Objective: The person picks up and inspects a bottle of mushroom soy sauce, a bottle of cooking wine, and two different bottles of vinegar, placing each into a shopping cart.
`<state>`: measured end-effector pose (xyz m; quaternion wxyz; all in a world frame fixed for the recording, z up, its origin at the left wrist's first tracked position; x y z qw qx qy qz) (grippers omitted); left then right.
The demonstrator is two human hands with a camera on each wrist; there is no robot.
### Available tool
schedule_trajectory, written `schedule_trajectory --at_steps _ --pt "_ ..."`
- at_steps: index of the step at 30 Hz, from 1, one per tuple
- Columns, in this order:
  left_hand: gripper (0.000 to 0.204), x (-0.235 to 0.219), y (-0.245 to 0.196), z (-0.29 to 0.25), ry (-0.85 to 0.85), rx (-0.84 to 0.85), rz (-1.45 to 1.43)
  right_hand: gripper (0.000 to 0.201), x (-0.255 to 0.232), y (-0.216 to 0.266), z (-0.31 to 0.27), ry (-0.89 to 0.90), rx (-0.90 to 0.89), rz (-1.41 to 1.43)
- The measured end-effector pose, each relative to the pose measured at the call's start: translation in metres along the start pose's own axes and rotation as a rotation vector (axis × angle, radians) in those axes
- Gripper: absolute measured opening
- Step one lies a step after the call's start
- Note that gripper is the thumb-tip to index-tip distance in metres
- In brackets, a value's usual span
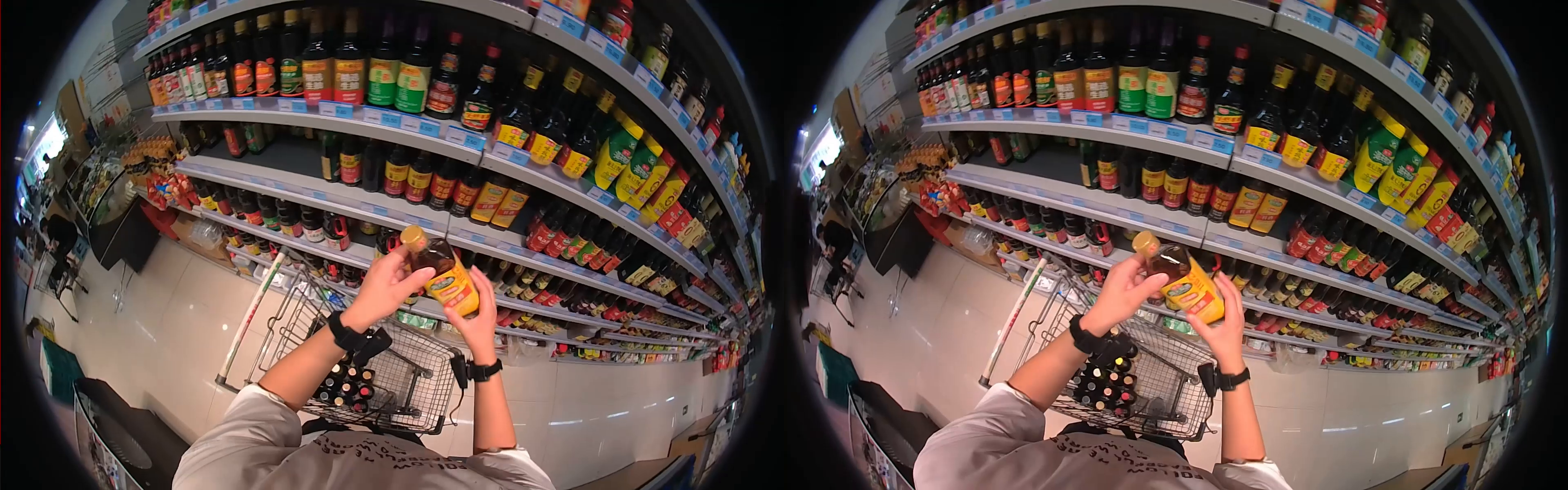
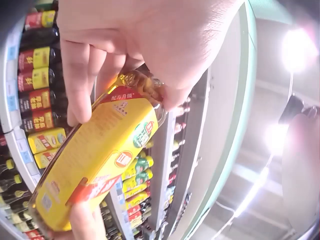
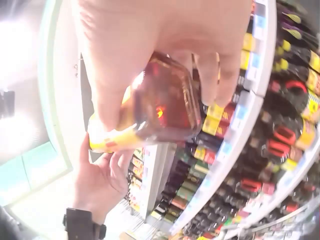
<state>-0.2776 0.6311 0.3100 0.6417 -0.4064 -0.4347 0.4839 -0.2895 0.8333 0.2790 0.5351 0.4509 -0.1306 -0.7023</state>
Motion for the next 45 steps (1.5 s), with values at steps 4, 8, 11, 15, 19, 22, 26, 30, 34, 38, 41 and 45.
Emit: schedule_trajectory --at_steps 4,8,11,15,19,22,26,30,34,38,41,45 --pt "0.043 -0.075 -0.011 -0.093 -0.007 -0.237 0.079 0.069 0.106 0.022 -0.092 0.445 0.469 0.753" --pt "0.04 -0.141 -0.012 -0.159 -0.095 -0.256 -0.005 0.069 0.165 0.075 -0.122 0.351 0.575 0.855" --pt "0.052 -0.16 -0.019 -0.205 -0.164 -0.172 -0.129 0.057 0.181 0.124 -0.102 0.308 0.504 0.907" --pt "0.05 -0.12 0.014 -0.253 0.239 -0.372 -0.175 0.047 0.181 0.167 -0.067 0.147 0.458 1.032" --pt "0.036 -0.049 0.036 -0.282 0.589 -0.392 -0.146 0.046 0.17 0.176 -0.045 0.005 0.35 0.995" --pt "0.033 -0.028 0.028 -0.268 0.468 -0.466 -0.133 0.05 0.159 0.171 -0.046 -0.09 0.315 0.9" --pt "0.033 -0.007 0.017 -0.261 0.488 -0.438 -0.104 0.058 0.135 0.161 -0.046 -0.159 0.224 0.811" --pt "0.033 0.015 0.014 -0.251 0.512 -0.439 -0.054 0.062 0.102 0.153 -0.043 -0.275 0.111 0.59" --pt "0.035 0.041 0.009 -0.234 0.494 -0.51 -0.015 0.059 0.067 0.136 -0.048 -0.303 0.125 0.515" --pt "0.033 0.067 0.015 -0.222 0.606 -0.484 0.069 0.054 0.041 0.122 -0.059 -0.223 0.201 0.678" --pt "0.04 0.045 0.011 -0.192 0.61 -0.325 0.049 0.047 0.022 0.118 -0.081 -0.092 0.359 0.81" --pt "0.08 -0.014 -0.024 -0.141 0.258 -0.191 0.038 0.047 0.009 0.108 -0.117 0.123 0.48 0.886"
Point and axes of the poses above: each hand's wrist, its own z-axis towards the middle knuckle, its own x-axis out of the palm, y = z × x, the point moved 6 cm from there along z, towards the middle knuckle, and after that the axes turned 6 degrees about y, right-handed, at the moved point
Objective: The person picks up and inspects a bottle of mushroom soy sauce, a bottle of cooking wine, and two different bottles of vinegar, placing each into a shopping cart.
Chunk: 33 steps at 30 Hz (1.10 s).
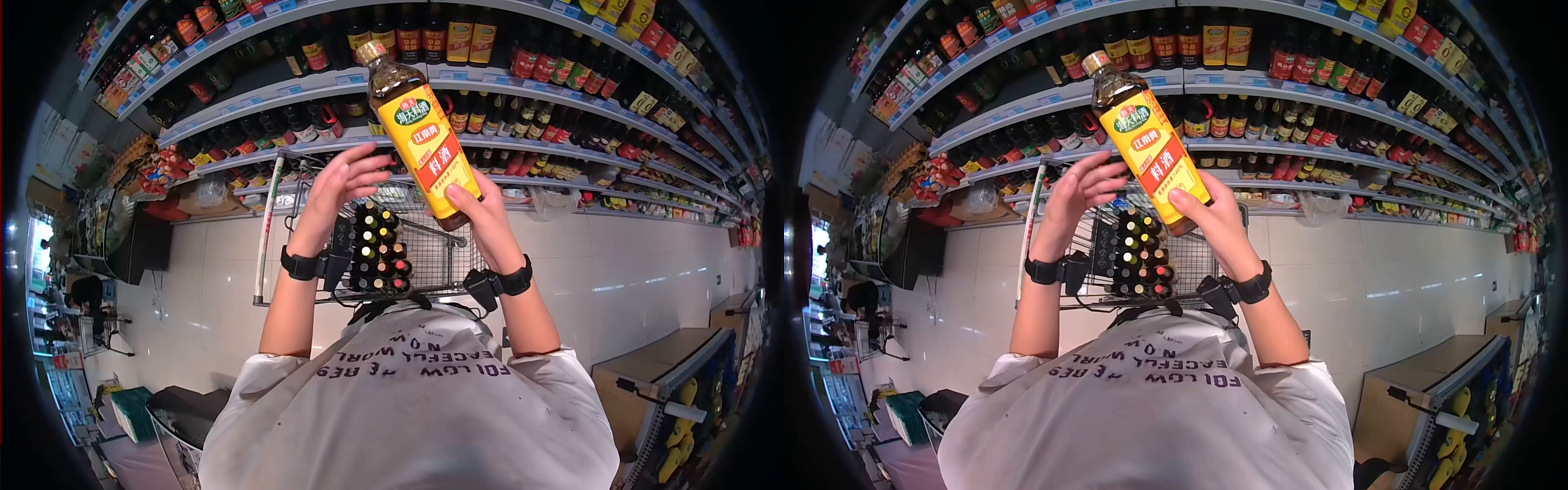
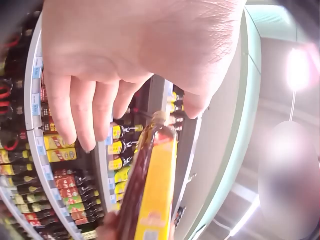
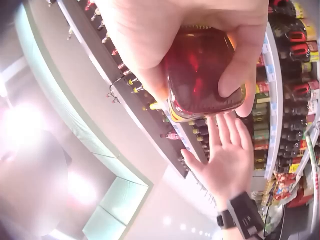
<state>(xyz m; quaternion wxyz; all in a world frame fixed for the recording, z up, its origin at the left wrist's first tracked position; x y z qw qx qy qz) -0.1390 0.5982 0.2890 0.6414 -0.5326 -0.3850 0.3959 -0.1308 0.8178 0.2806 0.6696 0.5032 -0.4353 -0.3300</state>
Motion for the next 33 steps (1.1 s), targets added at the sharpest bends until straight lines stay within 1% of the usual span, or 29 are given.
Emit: schedule_trajectory --at_steps 1,3,4,5,6,7,9,10,11,12,13,14,15,17,19,21,23,24,25,27,28,29,31,33 --pt "0.085 -0.003 -0.009 0.005 -0.033 0.05 -0.065 0.048 0.001 -0.002 -0.01 0.058 0.136 0.094" --pt "0.082 -0.001 -0.016 0.015 -0.063 0.136 -0.247 0.051 -0.006 -0.022 -0.017 0.129 0.173 0.079" --pt "0.079 -0.001 -0.012 0.018 -0.07 0.145 -0.252 0.051 -0.007 -0.027 -0.019 0.152 0.191 0.106" --pt "0.075 0.001 -0.008 0.02 -0.069 0.154 -0.257 0.052 -0.007 -0.029 -0.022 0.188 0.222 0.019" --pt "0.066 0.011 -0.012 0.018 -0.076 0.148 -0.255 0.053 -0.007 -0.033 -0.023 0.219 0.246 -0.071" --pt "0.057 0.008 -0.003 0.015 -0.103 0.146 -0.291 0.053 -0.008 -0.041 -0.024 0.227 0.254 -0.052" --pt "0.047 0.005 0.009 0.008 -0.116 0.184 -0.39 0.049 -0.012 -0.043 -0.022 0.157 0.05 -0.104" --pt "0.047 0.006 0.012 0.005 -0.119 0.177 -0.385 0.063 -0.015 -0.044 -0.024 0.164 0.116 -0.023" --pt "0.044 0.005 0.013 0.0 -0.165 0.199 -0.416 0.063 -0.017 -0.044 -0.026 0.165 0.117 -0.017" --pt "0.041 0.003 0.014 -0.004 -0.212 0.223 -0.447 0.071 -0.017 -0.044 -0.03 0.174 0.106 0.111" --pt "0.041 0.002 0.014 -0.004 -0.214 0.22 -0.445 0.079 -0.018 -0.044 -0.032 0.18 0.095 0.237" --pt "0.04 0.001 0.013 -0.005 -0.244 0.234 -0.46 0.087 -0.019 -0.046 -0.033 0.232 0.082 0.209" --pt "0.038 -0.001 0.013 -0.008 -0.278 0.248 -0.477 0.087 -0.018 -0.048 -0.033 0.237 0.088 0.21" --pt "0.039 -0.004 0.016 -0.009 -0.307 0.251 -0.5 0.085 -0.018 -0.038 -0.029 0.229 -0.122 -0.101" --pt "0.039 -0.006 0.016 -0.01 -0.312 0.296 -0.556 0.083 -0.018 -0.027 -0.025 0.247 -0.15 -0.154" --pt "0.041 -0.006 0.01 -0.012 -0.316 0.33 -0.538 0.08 -0.019 -0.017 -0.02 0.253 -0.187 -0.202" --pt "0.047 0.003 -0.008 -0.013 -0.228 0.388 -0.449 0.074 -0.02 -0.01 -0.021 0.292 -0.235 -0.267" --pt "0.053 0.005 -0.012 -0.014 -0.242 0.378 -0.447 0.072 -0.02 -0.001 -0.021 0.288 -0.284 -0.356" --pt "0.053 0.005 -0.015 -0.013 -0.241 0.378 -0.446 0.072 -0.022 0.0 -0.021 0.287 -0.284 -0.355" --pt "0.051 0.008 -0.022 -0.011 -0.168 0.417 -0.479 0.073 -0.024 0.005 -0.022 0.292 -0.376 -0.473" --pt "0.055 0.009 -0.025 -0.011 -0.171 0.396 -0.444 0.073 -0.025 0.007 -0.023 0.288 -0.378 -0.475" --pt "0.055 0.01 -0.025 -0.01 -0.165 0.394 -0.446 0.076 -0.027 0.008 -0.024 0.279 -0.354 -0.424" --pt "0.062 0.011 -0.023 -0.006 -0.191 0.333 -0.364 0.08 -0.033 0.007 -0.026 0.263 -0.331 -0.375" --pt "0.061 0.01 -0.017 -0.003 -0.177 0.333 -0.347 0.086 -0.04 -0.004 -0.024 0.265 -0.193 -0.215"
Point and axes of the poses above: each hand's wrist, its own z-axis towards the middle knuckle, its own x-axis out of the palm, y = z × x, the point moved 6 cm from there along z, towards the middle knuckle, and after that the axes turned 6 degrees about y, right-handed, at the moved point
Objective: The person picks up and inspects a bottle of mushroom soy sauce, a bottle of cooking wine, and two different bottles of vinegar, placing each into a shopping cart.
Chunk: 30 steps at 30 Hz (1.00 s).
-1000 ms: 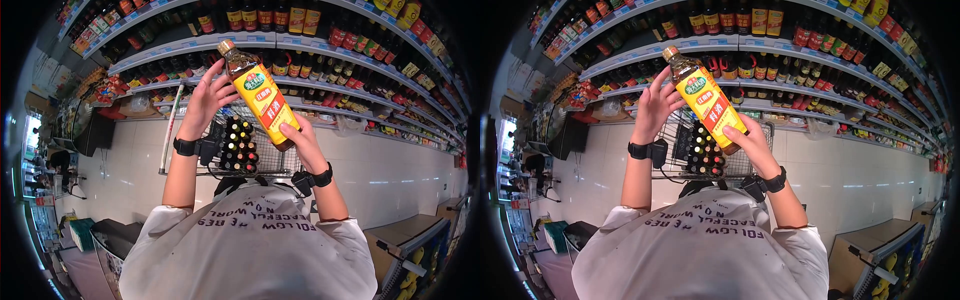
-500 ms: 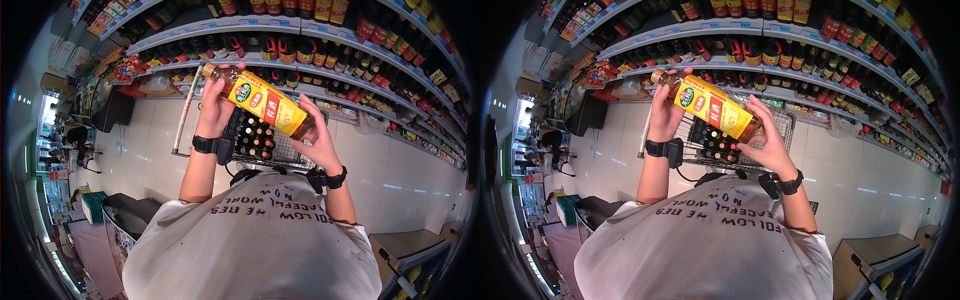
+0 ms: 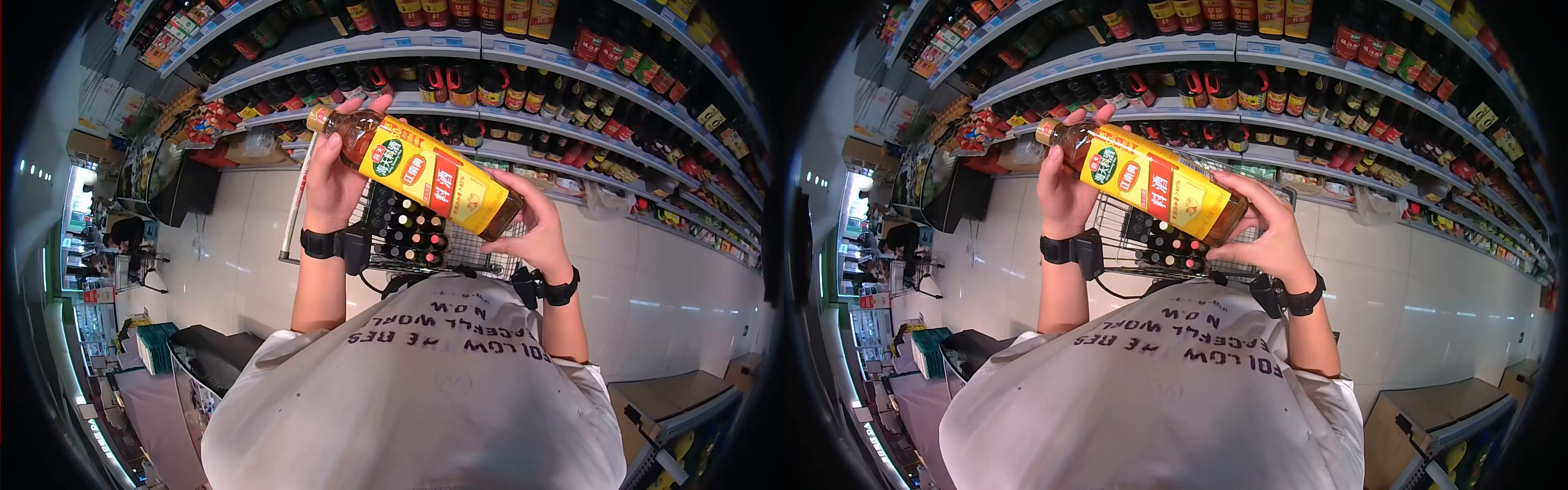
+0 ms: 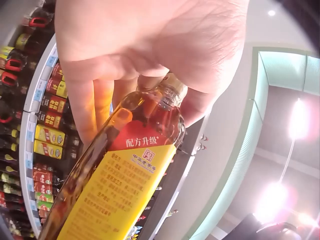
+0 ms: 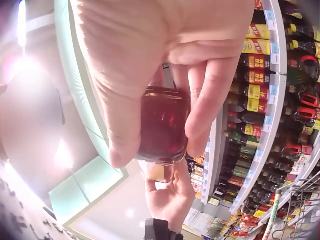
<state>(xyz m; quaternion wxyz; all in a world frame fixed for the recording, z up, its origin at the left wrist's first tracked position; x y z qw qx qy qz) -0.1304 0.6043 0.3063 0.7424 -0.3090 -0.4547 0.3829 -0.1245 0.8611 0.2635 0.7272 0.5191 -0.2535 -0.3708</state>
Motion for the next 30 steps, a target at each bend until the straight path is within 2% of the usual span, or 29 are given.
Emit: schedule_trajectory --at_steps 3,7,10,11,14,16,18,20,25,26,28,30 --pt "0.053 -0.007 0.007 -0.001 -0.08 -0.02 -0.061 0.089 -0.004 0.0 -0.001 0.023 0.088 -0.053" --pt "0.054 -0.008 0.008 -0.002 -0.079 0.091 0.097 0.094 0.0 -0.009 -0.002 0.048 0.029 -0.102" --pt "0.054 -0.011 0.01 -0.001 -0.085 0.03 0.111 0.093 0.001 -0.01 -0.004 0.056 0.064 -0.09" --pt "0.06 -0.015 0.012 -0.001 -0.044 -0.016 0.159 0.093 0.001 -0.012 -0.003 0.06 0.067 -0.088" --pt "0.057 -0.005 0.013 0.005 -0.1 0.067 0.107 0.093 0.001 -0.021 -0.004 0.067 0.061 -0.024" --pt "0.06 0.002 0.014 0.007 -0.088 0.051 0.014 0.095 0.005 -0.037 -0.007 0.066 0.171 0.255" --pt "0.067 0.011 0.016 0.006 0.033 0.055 -0.147 0.093 0.015 -0.035 -0.008 0.111 0.137 0.349" --pt "0.068 0.01 0.016 0.004 0.012 0.041 -0.137 0.092 0.023 -0.035 -0.01 0.216 0.263 0.471" --pt "0.068 -0.003 0.02 0.0 -0.089 0.014 -0.034 0.086 0.02 -0.038 -0.001 0.18 0.146 0.183" --pt "0.068 -0.005 0.021 0.0 -0.1 0.027 -0.044 0.086 0.02 -0.036 0.0 0.178 0.147 0.185" --pt "0.065 -0.006 0.023 -0.002 -0.096 0.034 -0.038 0.08 0.024 -0.035 -0.002 0.221 0.274 0.346" --pt "0.063 -0.01 0.025 -0.003 -0.113 0.07 -0.113 0.077 0.027 -0.04 -0.001 0.204 0.286 0.399"
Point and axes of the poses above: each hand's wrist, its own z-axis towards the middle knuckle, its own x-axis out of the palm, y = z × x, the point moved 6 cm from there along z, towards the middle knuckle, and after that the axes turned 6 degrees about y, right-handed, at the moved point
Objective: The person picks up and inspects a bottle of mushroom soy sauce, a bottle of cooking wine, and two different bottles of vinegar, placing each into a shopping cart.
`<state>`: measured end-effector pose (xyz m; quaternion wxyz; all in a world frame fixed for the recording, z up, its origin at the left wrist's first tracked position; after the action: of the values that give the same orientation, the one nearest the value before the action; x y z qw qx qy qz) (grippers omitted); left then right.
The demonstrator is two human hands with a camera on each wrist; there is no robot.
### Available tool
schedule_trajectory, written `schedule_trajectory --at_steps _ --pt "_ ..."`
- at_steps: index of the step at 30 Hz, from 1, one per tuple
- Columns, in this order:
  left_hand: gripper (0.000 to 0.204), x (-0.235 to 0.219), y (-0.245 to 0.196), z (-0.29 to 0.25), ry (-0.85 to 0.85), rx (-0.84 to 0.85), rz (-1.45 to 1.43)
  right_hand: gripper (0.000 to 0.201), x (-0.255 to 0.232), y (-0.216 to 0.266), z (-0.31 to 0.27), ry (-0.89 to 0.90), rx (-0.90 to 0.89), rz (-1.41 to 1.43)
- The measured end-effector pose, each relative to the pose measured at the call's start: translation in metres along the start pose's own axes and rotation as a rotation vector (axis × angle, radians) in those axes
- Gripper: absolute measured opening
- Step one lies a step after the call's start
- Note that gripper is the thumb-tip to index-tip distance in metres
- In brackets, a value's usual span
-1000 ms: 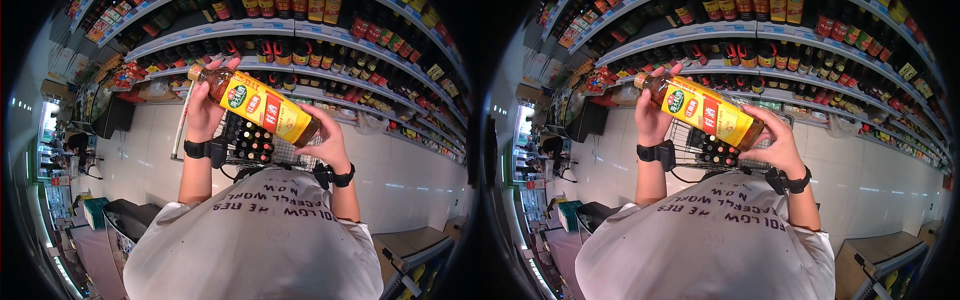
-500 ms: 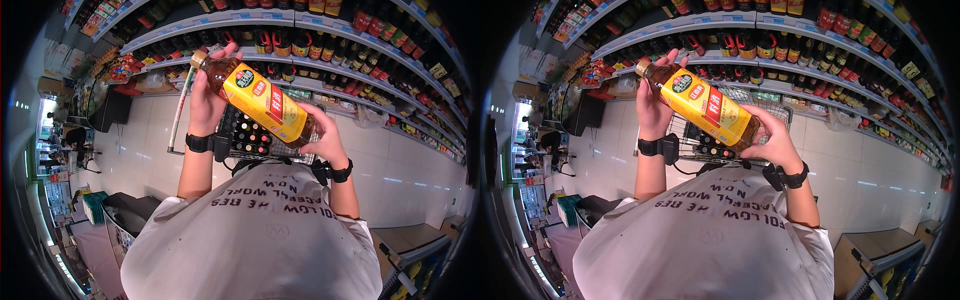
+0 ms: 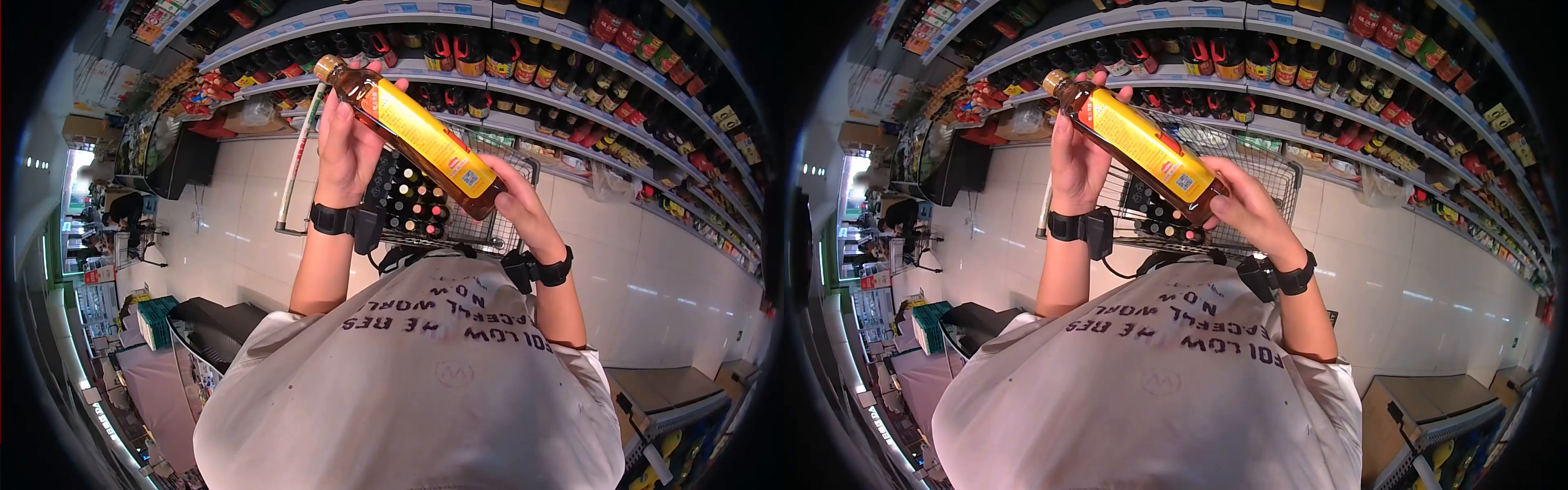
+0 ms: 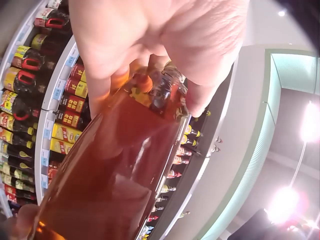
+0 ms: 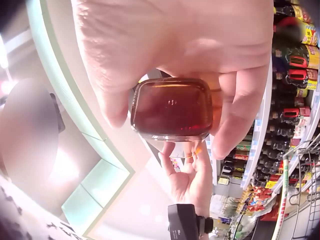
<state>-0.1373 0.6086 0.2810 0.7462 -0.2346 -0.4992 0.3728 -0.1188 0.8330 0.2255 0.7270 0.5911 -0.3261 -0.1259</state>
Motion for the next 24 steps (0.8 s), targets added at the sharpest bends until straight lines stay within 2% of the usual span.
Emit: schedule_trajectory --at_steps 2,4,8,11,13,17,19,21,24 --pt "0.063 -0.002 0.001 0.0 0.006 0.008 0.025 0.075 0.003 -0.001 0.006 -0.007 0.0 0.054" --pt "0.064 -0.001 0.0 -0.001 0.013 0.019 0.052 0.076 0.004 0.007 0.009 -0.071 -0.042 -0.143" --pt "0.065 0.002 0.001 -0.002 -0.008 -0.037 0.044 0.077 0.005 0.009 0.009 -0.101 -0.07 -0.166" --pt "0.064 0.002 0.001 -0.003 0.017 -0.086 0.008 0.075 0.011 0.011 0.006 -0.087 -0.035 -0.154" --pt "0.062 0.001 0.002 -0.005 0.04 -0.107 -0.031 0.076 0.012 0.009 0.004 -0.123 -0.031 0.023" --pt "0.061 -0.008 0.008 -0.013 -0.027 -0.14 0.088 0.072 0.005 0.001 -0.002 -0.132 -0.041 0.034" --pt "0.061 -0.01 0.008 -0.016 -0.045 -0.137 0.109 0.068 0.006 -0.001 -0.005 -0.09 -0.017 0.151" --pt "0.053 -0.009 0.006 -0.019 -0.048 -0.106 0.085 0.065 0.006 -0.002 -0.008 -0.073 -0.037 0.124" --pt "0.056 -0.007 0.005 -0.019 0.008 -0.134 -0.052 0.066 0.006 -0.002 -0.013 -0.048 -0.049 0.085"
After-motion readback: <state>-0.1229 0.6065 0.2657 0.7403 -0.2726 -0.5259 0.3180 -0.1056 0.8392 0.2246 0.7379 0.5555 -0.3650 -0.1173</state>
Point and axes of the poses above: each hand's wrist, its own z-axis towards the middle knuckle, its own x-axis out of the palm, y = z × x, the point moved 6 cm from there along z, towards the middle knuckle, and after that the axes turned 6 degrees about y, right-handed, at the moved point
